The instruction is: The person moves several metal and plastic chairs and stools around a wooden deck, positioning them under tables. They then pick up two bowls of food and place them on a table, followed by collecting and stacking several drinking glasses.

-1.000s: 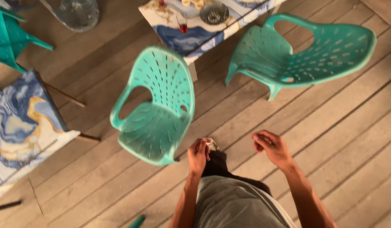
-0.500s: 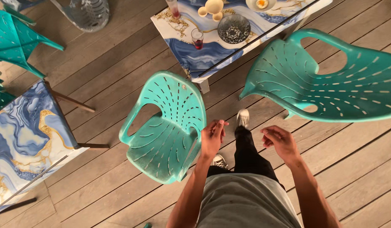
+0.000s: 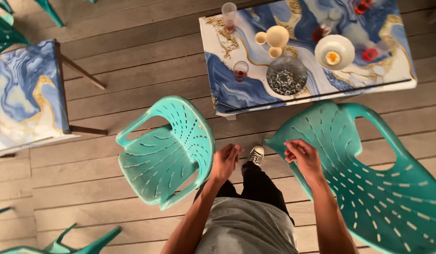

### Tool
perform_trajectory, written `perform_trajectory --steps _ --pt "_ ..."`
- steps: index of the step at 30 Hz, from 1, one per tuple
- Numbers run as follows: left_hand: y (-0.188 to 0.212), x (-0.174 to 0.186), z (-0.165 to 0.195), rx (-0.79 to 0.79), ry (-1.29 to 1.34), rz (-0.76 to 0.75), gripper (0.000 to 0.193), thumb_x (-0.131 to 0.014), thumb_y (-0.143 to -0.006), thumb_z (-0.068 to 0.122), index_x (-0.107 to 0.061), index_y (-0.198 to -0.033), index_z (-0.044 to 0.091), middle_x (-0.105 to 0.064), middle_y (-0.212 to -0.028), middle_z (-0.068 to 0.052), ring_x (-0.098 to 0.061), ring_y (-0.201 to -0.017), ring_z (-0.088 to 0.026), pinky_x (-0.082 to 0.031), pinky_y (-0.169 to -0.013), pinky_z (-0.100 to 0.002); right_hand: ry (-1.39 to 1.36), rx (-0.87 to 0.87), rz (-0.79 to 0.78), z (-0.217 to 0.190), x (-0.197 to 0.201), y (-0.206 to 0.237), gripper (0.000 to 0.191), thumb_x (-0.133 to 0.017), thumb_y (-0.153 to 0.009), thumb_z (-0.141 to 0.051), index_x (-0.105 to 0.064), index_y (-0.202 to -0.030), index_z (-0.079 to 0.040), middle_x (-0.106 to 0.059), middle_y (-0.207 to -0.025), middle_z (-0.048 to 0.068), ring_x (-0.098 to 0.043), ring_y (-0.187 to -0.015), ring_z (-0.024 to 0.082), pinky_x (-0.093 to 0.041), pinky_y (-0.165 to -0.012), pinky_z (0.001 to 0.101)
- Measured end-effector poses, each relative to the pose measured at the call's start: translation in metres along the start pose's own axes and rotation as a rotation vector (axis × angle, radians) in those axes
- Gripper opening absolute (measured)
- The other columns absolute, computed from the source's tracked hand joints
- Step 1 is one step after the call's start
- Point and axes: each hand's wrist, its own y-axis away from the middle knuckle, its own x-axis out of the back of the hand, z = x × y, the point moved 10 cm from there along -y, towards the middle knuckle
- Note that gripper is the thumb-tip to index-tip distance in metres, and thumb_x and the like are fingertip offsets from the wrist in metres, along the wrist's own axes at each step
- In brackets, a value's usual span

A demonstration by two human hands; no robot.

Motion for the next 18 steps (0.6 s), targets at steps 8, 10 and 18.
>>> perform_trajectory --steps 8,10,18 --pt "-0.042 -0.019 0.015 0.047 0.056 0.045 0.037 -0.057 -0.104 0.033 -0.075 -0.100 0.001 -0.059 -0.063 0.000 -0.051 -0.049 -0.005 -0.042 -0.046 -0.025 0.163 0.017 -0.133 -0.042 -0.014 -0.090 0.021 -0.064 -0.101 -0.019 -0.071 -0.109 -0.001 -0.070 -0.082 0.007 -0.066 -0.069 0.014 -0.054 -0.063 0.0278" --pt "-0.051 -0.015 0.013 0.070 0.070 0.067 0.037 -0.058 -0.104 0.034 -0.075 -0.100 0.001 -0.058 -0.063 0.000 -0.051 -0.049 -0.006 -0.042 -0.046 -0.025 0.163 -0.016 -0.134 -0.039 -0.018 -0.100 0.021 -0.063 -0.101 -0.019 -0.071 -0.109 -0.001 -0.070 -0.082 0.007 -0.066 -0.069 0.013 -0.054 -0.063 0.0275" --pt "-0.089 0.025 0.010 0.100 0.157 0.193 0.040 -0.059 -0.104 0.036 -0.074 -0.098 0.000 -0.056 -0.063 0.001 -0.049 -0.050 -0.005 -0.042 -0.046 -0.024 0.185 -0.084 -0.205 -0.022 -0.053 -0.139 0.021 -0.064 -0.099 -0.019 -0.072 -0.107 -0.001 -0.070 -0.081 0.006 -0.067 -0.067 0.013 -0.054 -0.060 0.0276"
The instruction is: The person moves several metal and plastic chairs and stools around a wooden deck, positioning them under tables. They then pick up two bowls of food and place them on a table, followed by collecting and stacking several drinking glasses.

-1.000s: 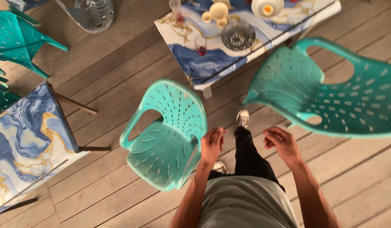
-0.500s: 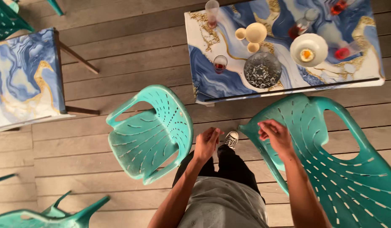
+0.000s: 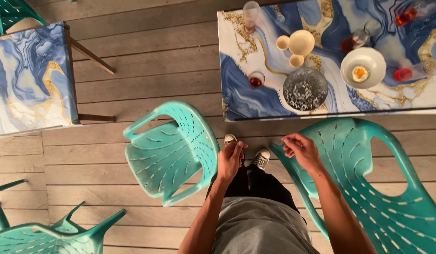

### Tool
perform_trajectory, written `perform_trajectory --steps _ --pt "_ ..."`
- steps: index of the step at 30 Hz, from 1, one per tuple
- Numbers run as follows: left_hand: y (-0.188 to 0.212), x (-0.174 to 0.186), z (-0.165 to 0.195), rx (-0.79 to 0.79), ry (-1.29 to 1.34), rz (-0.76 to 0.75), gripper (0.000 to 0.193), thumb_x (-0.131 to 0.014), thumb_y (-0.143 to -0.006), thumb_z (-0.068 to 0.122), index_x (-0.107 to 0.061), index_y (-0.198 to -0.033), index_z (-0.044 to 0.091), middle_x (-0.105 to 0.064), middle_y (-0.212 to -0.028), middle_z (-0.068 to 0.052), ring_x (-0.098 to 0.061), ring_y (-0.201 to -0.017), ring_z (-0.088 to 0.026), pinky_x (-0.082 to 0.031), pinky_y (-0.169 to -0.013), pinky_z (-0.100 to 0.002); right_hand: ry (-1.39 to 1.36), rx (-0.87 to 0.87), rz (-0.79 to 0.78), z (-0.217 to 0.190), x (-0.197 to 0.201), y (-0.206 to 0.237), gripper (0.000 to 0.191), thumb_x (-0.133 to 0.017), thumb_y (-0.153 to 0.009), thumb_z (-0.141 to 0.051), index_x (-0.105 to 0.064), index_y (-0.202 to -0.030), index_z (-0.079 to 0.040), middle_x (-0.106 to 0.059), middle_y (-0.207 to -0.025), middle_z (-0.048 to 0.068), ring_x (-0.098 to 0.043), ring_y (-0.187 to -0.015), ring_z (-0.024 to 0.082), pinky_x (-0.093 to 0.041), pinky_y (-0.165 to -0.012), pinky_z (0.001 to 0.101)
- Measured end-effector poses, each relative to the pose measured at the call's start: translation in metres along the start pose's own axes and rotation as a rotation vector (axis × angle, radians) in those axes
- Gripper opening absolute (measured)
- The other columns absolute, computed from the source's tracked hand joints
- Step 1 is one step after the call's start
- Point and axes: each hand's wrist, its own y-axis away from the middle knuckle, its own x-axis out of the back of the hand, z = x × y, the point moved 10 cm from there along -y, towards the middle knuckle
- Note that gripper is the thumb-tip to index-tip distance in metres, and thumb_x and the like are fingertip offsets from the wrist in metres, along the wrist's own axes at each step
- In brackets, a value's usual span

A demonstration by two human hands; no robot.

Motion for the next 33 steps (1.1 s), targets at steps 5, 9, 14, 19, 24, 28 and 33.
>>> perform_trajectory --steps 5,9,14,19,24,28,33 --pt "-0.043 0.004 0.020 0.004 -0.021 -0.006 0.038 -0.059 -0.103 0.036 -0.075 -0.098 0.001 -0.057 -0.062 0.001 -0.050 -0.049 -0.005 -0.041 -0.045 -0.025 0.078 -0.043 -0.015 -0.016 -0.022 -0.031 0.021 -0.064 -0.100 -0.020 -0.073 -0.106 -0.002 -0.070 -0.078 0.007 -0.066 -0.064 0.014 -0.055 -0.059 0.0278" --pt "-0.091 -0.002 0.036 -0.024 -0.168 -0.055 0.035 -0.059 -0.104 0.034 -0.075 -0.100 0.004 -0.059 -0.064 0.000 -0.052 -0.051 -0.007 -0.043 -0.047 -0.027 0.081 -0.016 -0.049 -0.044 -0.043 -0.061 0.021 -0.064 -0.099 -0.019 -0.072 -0.106 -0.002 -0.070 -0.080 0.006 -0.066 -0.066 0.012 -0.055 -0.059 0.0266" --pt "-0.147 -0.013 0.054 -0.139 -0.295 0.011 0.029 -0.066 -0.099 0.034 -0.072 -0.101 0.005 -0.069 -0.072 -0.007 -0.065 -0.063 -0.016 -0.051 -0.059 -0.032 0.004 -0.058 -0.039 -0.065 -0.056 -0.093 0.020 -0.065 -0.099 -0.017 -0.071 -0.108 -0.001 -0.070 -0.080 0.007 -0.065 -0.063 0.013 -0.053 -0.057 0.0267" --pt "-0.192 -0.025 0.093 -0.267 -0.378 0.146 0.026 -0.070 -0.093 0.030 -0.071 -0.108 0.008 -0.074 -0.096 -0.011 -0.072 -0.084 -0.028 -0.056 -0.074 -0.039 0.074 -0.108 -0.013 -0.092 -0.050 -0.136 0.019 -0.066 -0.097 -0.014 -0.069 -0.111 -0.002 -0.071 -0.084 0.009 -0.068 -0.063 0.013 -0.053 -0.054 0.0269" --pt "-0.247 -0.038 0.096 -0.106 -0.505 0.269 0.049 -0.076 -0.087 0.033 -0.059 -0.128 0.012 -0.067 -0.120 -0.017 -0.065 -0.111 -0.036 -0.053 -0.091 -0.047 0.191 -0.147 0.010 -0.118 -0.035 -0.195 0.034 -0.070 -0.092 -0.013 -0.062 -0.124 -0.005 -0.069 -0.098 0.012 -0.069 -0.063 0.015 -0.054 -0.052 0.0307" --pt "-0.275 -0.055 0.072 0.093 -0.447 0.284 0.070 -0.078 -0.086 0.040 -0.046 -0.141 0.012 -0.059 -0.133 -0.024 -0.064 -0.111 -0.041 -0.052 -0.093 -0.047 0.231 -0.185 -0.052 -0.128 -0.040 -0.234 0.051 -0.071 -0.090 -0.014 -0.050 -0.136 -0.009 -0.069 -0.117 0.013 -0.071 -0.065 0.015 -0.056 -0.052 0.0312" --pt "-0.280 -0.063 0.049 0.281 -0.294 0.268 0.084 -0.080 -0.091 0.041 -0.034 -0.155 0.012 -0.054 -0.142 -0.027 -0.061 -0.121 -0.036 -0.052 -0.098 -0.043 0.331 -0.266 -0.124 -0.125 -0.063 -0.250 0.065 -0.071 -0.089 -0.018 -0.040 -0.146 -0.014 -0.063 -0.135 0.014 -0.073 -0.067 0.019 -0.057 -0.054 0.0364"
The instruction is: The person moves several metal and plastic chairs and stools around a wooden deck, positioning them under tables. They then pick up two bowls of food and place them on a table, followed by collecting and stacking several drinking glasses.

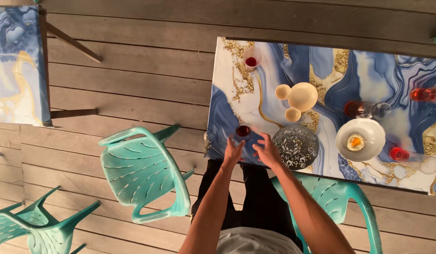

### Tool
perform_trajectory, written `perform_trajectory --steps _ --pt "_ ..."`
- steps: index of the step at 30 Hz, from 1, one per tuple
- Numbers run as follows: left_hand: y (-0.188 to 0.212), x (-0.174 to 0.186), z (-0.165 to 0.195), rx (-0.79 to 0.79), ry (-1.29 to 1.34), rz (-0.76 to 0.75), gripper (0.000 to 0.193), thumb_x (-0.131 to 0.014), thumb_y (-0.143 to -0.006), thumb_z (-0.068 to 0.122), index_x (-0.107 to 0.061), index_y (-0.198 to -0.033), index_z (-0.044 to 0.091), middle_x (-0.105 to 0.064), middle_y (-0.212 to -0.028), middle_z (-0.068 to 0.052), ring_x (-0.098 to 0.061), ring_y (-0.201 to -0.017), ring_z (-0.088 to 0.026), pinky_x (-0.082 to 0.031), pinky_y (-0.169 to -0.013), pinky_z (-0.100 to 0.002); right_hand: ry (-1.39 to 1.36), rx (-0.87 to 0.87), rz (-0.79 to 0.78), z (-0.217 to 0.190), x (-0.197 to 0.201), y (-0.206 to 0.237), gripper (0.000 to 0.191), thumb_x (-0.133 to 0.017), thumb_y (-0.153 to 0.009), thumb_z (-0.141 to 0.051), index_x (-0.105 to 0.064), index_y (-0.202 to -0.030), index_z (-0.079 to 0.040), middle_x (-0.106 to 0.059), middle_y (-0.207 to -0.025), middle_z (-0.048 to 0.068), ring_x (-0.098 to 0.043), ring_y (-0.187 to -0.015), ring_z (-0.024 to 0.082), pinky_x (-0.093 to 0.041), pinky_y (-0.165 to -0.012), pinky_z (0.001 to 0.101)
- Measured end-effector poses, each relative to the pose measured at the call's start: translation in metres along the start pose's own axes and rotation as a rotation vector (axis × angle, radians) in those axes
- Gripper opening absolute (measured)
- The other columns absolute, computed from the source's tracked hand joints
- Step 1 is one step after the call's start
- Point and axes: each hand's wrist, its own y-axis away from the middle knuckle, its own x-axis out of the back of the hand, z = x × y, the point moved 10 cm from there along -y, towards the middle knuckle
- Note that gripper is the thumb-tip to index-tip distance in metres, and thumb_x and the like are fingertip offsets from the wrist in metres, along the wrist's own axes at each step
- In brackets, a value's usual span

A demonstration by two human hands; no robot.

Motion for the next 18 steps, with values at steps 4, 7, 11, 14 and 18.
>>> perform_trajectory --steps 4,7,11,14,18 --pt "-0.003 -0.023 -0.019 0.256 0.428 -0.172 0.074 -0.061 -0.093 0.031 -0.026 -0.158 0.024 -0.045 -0.148 -0.010 -0.067 -0.098 -0.025 -0.061 -0.071 -0.041 0.284 0.405 0.092 -0.046 -0.005 -0.004 0.082 -0.082 -0.080 -0.018 -0.039 -0.150 -0.012 -0.062 -0.134 0.020 -0.069 -0.101 0.032 -0.056 -0.079 0.0437" --pt "-0.011 -0.026 -0.008 0.110 0.561 -0.231 0.065 -0.054 -0.101 0.027 -0.026 -0.159 0.020 -0.051 -0.144 -0.012 -0.066 -0.093 -0.020 -0.060 -0.068 -0.034 0.398 0.520 0.071 -0.058 -0.019 0.000 0.094 -0.091 -0.071 -0.018 -0.037 -0.149 -0.011 -0.058 -0.134 0.025 -0.060 -0.120 0.040 -0.051 -0.095 0.0455" --pt "-0.021 -0.013 -0.008 0.080 0.381 -0.159 0.054 -0.051 -0.105 0.021 -0.038 -0.157 0.014 -0.067 -0.127 -0.019 -0.070 -0.086 -0.017 -0.058 -0.067 -0.031 0.330 0.252 -0.084 -0.037 -0.042 -0.011 0.098 -0.080 -0.071 -0.009 -0.032 -0.155 -0.021 -0.046 -0.148 0.017 -0.071 -0.109 0.033 -0.055 -0.095 0.0404" --pt "-0.028 -0.005 -0.009 0.131 0.245 -0.162 0.057 -0.052 -0.098 0.011 -0.042 -0.154 0.013 -0.068 -0.122 -0.015 -0.074 -0.081 -0.018 -0.061 -0.069 -0.030 0.327 0.616 0.093 -0.080 -0.040 0.002 0.107 -0.090 -0.066 -0.007 -0.029 -0.153 -0.014 -0.045 -0.141 0.023 -0.051 -0.128 0.040 -0.054 -0.098 0.0430" --pt "-0.037 -0.001 0.022 -0.016 0.269 -0.232 0.058 -0.048 -0.094 0.006 -0.045 -0.152 0.011 -0.070 -0.125 -0.015 -0.076 -0.085 -0.015 -0.063 -0.071 -0.030 0.356 0.621 0.212 -0.091 -0.033 -0.005 0.102 -0.089 -0.065 -0.006 -0.034 -0.150 -0.014 -0.049 -0.139 0.020 -0.053 -0.127 0.037 -0.053 -0.099 0.0450"
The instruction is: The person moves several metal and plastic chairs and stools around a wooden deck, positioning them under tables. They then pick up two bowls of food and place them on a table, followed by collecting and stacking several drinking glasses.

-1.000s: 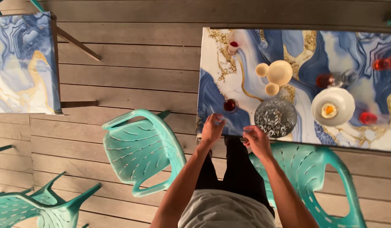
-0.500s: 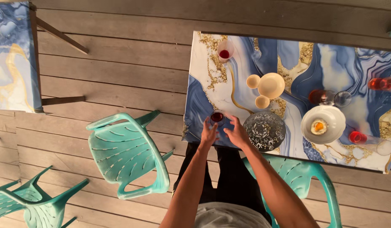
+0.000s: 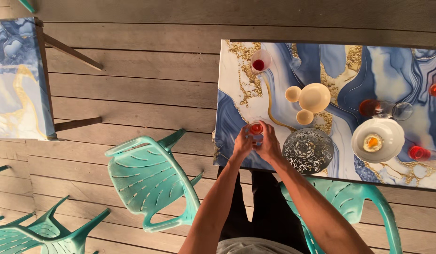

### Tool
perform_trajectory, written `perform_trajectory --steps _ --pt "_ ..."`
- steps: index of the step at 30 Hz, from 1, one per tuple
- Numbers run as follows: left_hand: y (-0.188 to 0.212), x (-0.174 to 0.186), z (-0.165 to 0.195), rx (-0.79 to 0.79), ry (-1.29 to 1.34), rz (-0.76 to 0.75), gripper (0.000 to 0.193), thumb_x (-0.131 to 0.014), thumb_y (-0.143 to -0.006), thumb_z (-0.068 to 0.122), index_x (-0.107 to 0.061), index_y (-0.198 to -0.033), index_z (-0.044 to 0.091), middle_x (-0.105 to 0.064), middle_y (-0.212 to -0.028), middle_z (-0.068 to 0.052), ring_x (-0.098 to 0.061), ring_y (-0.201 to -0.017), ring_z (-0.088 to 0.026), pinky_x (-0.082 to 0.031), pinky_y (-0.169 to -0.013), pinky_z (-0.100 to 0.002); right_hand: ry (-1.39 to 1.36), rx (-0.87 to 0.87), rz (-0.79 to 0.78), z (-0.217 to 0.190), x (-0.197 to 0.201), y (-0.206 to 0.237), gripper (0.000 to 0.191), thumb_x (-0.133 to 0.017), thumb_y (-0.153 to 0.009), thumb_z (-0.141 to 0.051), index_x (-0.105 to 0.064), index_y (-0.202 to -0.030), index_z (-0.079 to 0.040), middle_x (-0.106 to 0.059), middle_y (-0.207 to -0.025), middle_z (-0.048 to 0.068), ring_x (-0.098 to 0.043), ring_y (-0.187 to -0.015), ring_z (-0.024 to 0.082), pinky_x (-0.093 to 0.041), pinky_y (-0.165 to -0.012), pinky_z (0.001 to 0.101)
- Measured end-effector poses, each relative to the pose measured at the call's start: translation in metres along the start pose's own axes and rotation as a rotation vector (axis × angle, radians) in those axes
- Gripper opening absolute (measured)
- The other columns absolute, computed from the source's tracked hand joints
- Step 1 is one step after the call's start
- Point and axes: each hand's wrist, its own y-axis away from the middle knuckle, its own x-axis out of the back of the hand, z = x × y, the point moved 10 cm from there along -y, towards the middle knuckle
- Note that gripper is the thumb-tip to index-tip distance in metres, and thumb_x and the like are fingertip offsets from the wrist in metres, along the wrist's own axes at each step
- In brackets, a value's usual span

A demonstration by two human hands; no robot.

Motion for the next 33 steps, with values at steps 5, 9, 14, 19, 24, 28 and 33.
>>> perform_trajectory --steps 5,9,14,19,24,28,33 --pt "-0.025 -0.003 0.020 -0.040 -0.184 -0.050 0.057 -0.057 -0.099 0.017 -0.046 -0.154 0.012 -0.075 -0.124 -0.018 -0.071 -0.078 -0.018 -0.057 -0.071 -0.032 -0.034 -0.297 -0.053 0.041 -0.005 -0.021 0.084 -0.083 -0.076 -0.013 -0.041 -0.148 -0.019 -0.049 -0.146 0.014 -0.072 -0.098 0.029 -0.062 -0.089 0.0414" --pt "-0.053 -0.006 0.030 -0.064 -0.036 -0.103 0.059 -0.059 -0.095 0.015 -0.046 -0.153 0.016 -0.064 -0.139 -0.013 -0.069 -0.090 -0.018 -0.058 -0.076 -0.035 0.049 -0.079 0.116 0.036 0.015 -0.052 0.083 -0.089 -0.072 -0.016 -0.044 -0.142 -0.015 -0.058 -0.131 0.017 -0.067 -0.105 0.031 -0.061 -0.087 0.0437" --pt "-0.067 0.002 0.065 -0.360 -0.260 -0.081 0.069 -0.058 -0.090 0.009 -0.044 -0.156 0.018 -0.058 -0.147 -0.014 -0.067 -0.116 -0.027 -0.055 -0.095 -0.040 0.175 -0.028 0.190 0.044 0.023 -0.085 0.085 -0.095 -0.068 -0.023 -0.048 -0.139 -0.014 -0.064 -0.122 0.018 -0.064 -0.110 0.038 -0.055 -0.090 0.0478" --pt "-0.081 0.007 0.088 -0.451 -0.528 -0.007 0.091 -0.079 -0.077 0.014 -0.032 -0.155 0.020 -0.047 -0.150 -0.014 -0.058 -0.125 -0.037 -0.051 -0.101 -0.045 0.171 -0.058 0.207 0.051 0.021 -0.107 0.081 -0.094 -0.070 -0.028 -0.051 -0.138 -0.015 -0.064 -0.120 0.018 -0.066 -0.108 0.037 -0.055 -0.087 0.0464" --pt "-0.099 0.010 0.091 -0.528 -0.542 0.052 0.100 -0.085 -0.070 0.017 -0.035 -0.156 0.019 -0.049 -0.156 -0.014 -0.053 -0.133 -0.039 -0.050 -0.107 -0.045 0.124 0.075 0.204 0.044 0.001 -0.114 0.083 -0.097 -0.070 -0.027 -0.051 -0.137 -0.012 -0.066 -0.123 0.018 -0.068 -0.108 0.037 -0.056 -0.089 0.0446" --pt "-0.098 0.021 0.085 -0.566 -0.491 0.133 0.086 -0.092 -0.075 0.028 -0.045 -0.146 0.015 -0.061 -0.142 -0.014 -0.061 -0.125 -0.037 -0.052 -0.100 -0.044 -0.093 -0.018 0.070 0.065 -0.022 -0.103 0.081 -0.089 -0.071 -0.012 -0.048 -0.141 -0.012 -0.067 -0.133 0.015 -0.073 -0.090 0.027 -0.060 -0.083 0.0385" --pt "-0.113 0.041 0.067 -0.335 -0.327 0.151 0.070 -0.090 -0.071 0.031 -0.055 -0.129 0.013 -0.075 -0.115 -0.009 -0.077 -0.101 -0.030 -0.059 -0.086 -0.041 -0.302 -0.168 0.096 0.098 -0.029 -0.109 0.086 -0.080 -0.075 0.002 -0.039 -0.149 -0.012 -0.062 -0.141 0.015 -0.075 -0.089 0.017 -0.063 -0.076 0.0361"
